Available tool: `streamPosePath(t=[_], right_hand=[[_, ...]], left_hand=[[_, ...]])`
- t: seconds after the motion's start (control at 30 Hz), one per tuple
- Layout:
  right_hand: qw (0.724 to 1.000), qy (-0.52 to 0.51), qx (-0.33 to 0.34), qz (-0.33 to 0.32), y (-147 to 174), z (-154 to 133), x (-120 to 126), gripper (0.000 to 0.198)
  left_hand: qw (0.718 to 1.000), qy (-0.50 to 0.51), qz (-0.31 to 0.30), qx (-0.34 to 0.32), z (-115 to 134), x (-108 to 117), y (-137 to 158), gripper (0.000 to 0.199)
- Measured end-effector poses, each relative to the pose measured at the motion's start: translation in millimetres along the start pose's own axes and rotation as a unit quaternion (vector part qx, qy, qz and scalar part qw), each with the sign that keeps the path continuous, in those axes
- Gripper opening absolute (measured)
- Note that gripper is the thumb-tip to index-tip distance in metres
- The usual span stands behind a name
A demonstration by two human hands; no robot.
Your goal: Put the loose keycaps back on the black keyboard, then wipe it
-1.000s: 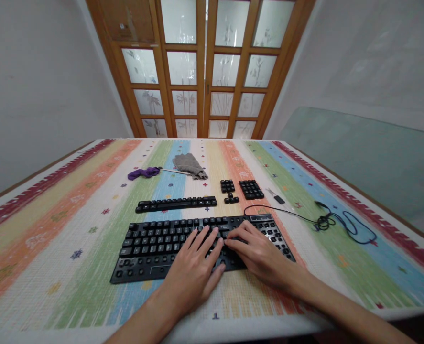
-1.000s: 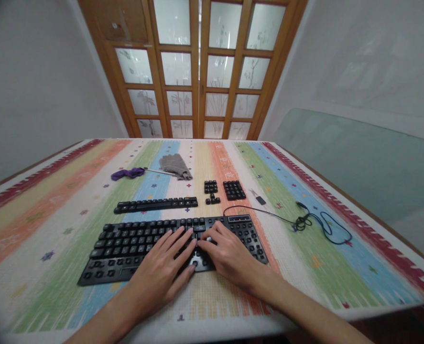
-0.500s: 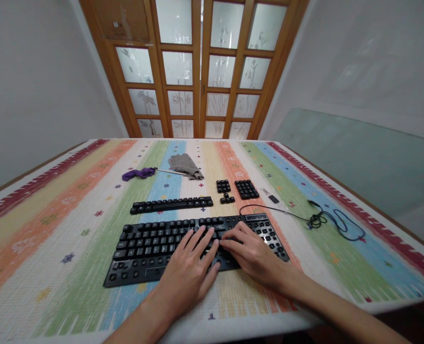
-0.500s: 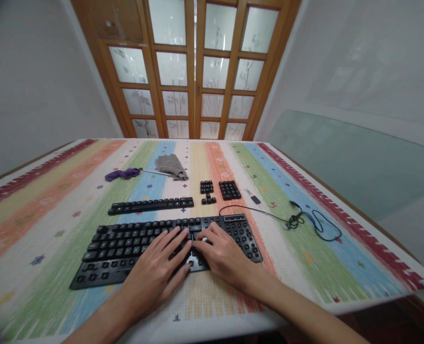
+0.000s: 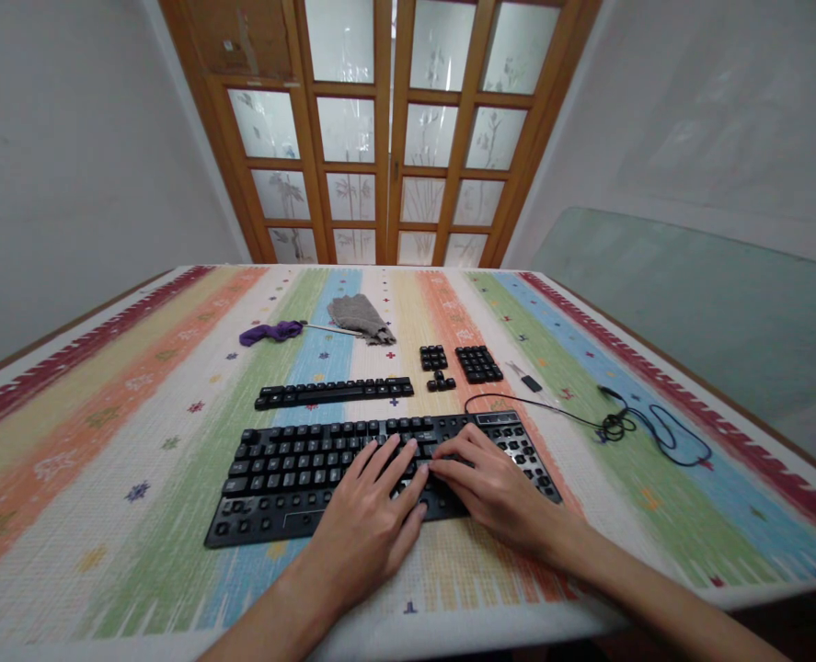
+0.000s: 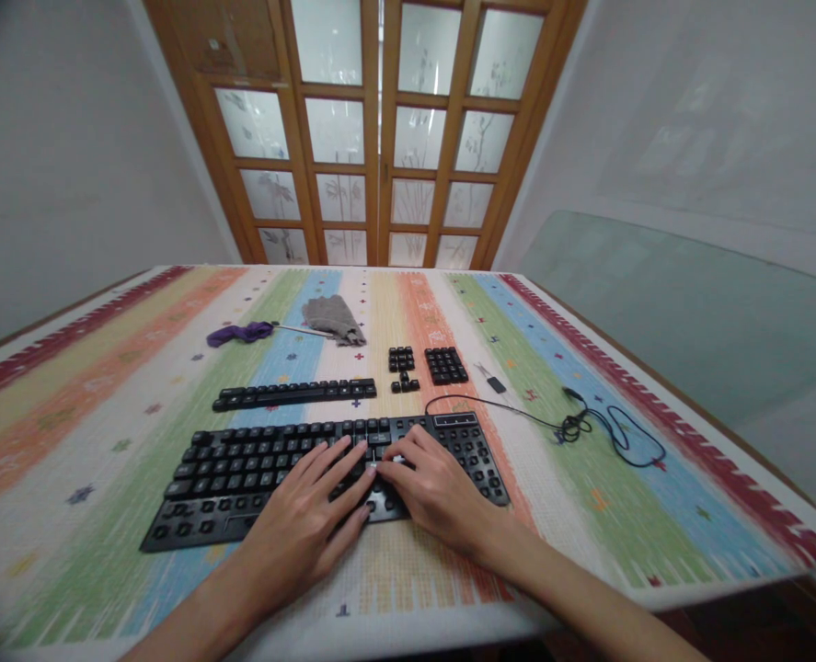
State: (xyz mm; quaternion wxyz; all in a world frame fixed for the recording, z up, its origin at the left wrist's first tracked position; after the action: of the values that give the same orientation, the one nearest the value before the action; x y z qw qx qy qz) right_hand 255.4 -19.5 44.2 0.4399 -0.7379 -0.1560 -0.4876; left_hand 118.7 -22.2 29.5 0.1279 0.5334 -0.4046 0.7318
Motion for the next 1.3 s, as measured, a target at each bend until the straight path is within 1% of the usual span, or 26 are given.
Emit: streamPosePath(t=[0.1, 0.3, 0.5, 0.6, 0.73, 0.83, 0.93, 1.17, 1.3], right_hand=[[1.000, -0.002, 0.004, 0.008, -1.2, -0.5, 0.7, 0.026], [1.000, -0.005, 0.006, -0.001, -1.4, 0.0, 1.0, 0.028], [1.000, 0.018, 0.013, -0.002, -1.6, -3.7, 0.7, 0.028], [0.999, 0.035, 0.002, -0.001, -2.9, -6.2, 1.0, 0.023], [0.999, 0.015, -0.026, -0.013, -4.6, -6.2, -2.1, 0.015], [0.999, 0.018, -0.030, -0.002, -5.0, -6.9, -4.4, 0.018], [0.999, 0.018, -0.034, 0.008, -3.4, -7.9, -7.2, 0.020], [0.999, 0.023, -0.041, 0.001, 3.3, -10.3, -10.6, 0.020], [0.999, 0.007, -0.027, -0.026, -5.5, -4.1, -4.6, 0.022]], left_hand=[[1.000, -0.003, -0.003, 0.000, -0.1, -0.5, 0.1, 0.037], [1.000, -0.010, -0.008, 0.003, -0.8, -2.5, 0.7, 0.039], [1.000, -0.014, -0.011, 0.006, -1.2, -6.1, 1.1, 0.040], [1.000, -0.014, -0.010, 0.009, -1.5, -8.2, 1.1, 0.041], [1.000, -0.008, -0.009, -0.008, 0.8, -11.9, 2.1, 0.044], [1.000, -0.007, -0.007, -0.024, 2.7, -14.3, 3.2, 0.047], [1.000, -0.009, -0.014, -0.026, 2.4, -17.6, 4.3, 0.046], [1.000, -0.004, -0.018, -0.024, 3.1, -23.1, 6.4, 0.046], [0.999, -0.008, -0.021, -0.026, 3.9, -22.4, 7.7, 0.048]])
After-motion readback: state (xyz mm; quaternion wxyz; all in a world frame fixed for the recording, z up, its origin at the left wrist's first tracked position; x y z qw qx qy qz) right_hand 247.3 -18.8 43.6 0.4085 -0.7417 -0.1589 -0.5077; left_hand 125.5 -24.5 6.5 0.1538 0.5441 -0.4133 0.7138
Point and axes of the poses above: each hand's wrist, its own y-axis away from the middle knuckle, its own x-axis out of the back of the hand, z = x × y, the point moved 7 cm from there along -y, towards the middle knuckle, and after that the axes turned 8 degrees about x, right-handed, at the moved point
